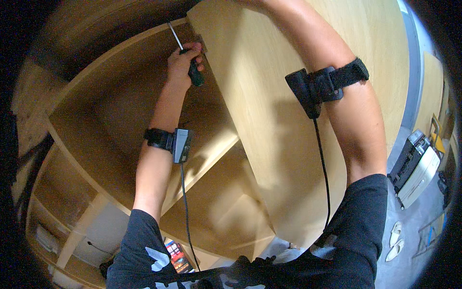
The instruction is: The person aligns a wooden cabinet door against the frame and uses a screwdriver to tighten the screws on the upper hinge.
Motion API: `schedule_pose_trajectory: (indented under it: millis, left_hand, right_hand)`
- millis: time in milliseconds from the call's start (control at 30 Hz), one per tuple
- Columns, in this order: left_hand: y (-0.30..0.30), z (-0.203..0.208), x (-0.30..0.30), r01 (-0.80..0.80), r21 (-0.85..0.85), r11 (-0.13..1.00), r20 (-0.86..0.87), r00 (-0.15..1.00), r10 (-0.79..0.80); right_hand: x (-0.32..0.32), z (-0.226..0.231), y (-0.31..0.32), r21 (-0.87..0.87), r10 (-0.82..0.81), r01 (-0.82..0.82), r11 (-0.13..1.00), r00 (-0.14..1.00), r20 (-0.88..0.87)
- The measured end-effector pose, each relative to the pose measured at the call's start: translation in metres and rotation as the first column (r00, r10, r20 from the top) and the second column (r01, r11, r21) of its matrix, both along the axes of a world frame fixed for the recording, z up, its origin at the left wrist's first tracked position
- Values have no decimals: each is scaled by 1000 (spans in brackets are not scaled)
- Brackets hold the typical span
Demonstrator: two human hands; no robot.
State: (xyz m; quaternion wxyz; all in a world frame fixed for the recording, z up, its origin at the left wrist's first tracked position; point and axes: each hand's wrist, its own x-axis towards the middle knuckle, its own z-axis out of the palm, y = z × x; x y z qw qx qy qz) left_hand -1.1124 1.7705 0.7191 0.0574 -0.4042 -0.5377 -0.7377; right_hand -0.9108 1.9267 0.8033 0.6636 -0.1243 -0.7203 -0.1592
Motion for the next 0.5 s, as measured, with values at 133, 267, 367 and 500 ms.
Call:
schedule_pose_trajectory:
  millis: [133,267,367,500]
  left_hand:
    - [-1,3,-2,-18,-26,1000,-5,1000,18]
    - [-2,4,2,-74,-47,996,-9,997,74]
    - [-7,5,0,-88,-82,993,-66,994,83]
    - [-16,2,-4,-112,-88,990,-58,993,108]
  right_hand:
    - [3,7,-5,-52,-139,145,988,985,104]
    - [4,6,-4,-5,-114,115,993,990,87]
    - [10,0,-13,14,-47,46,999,997,57]
    - [1,5,-23,-11,-53,54,999,997,58]
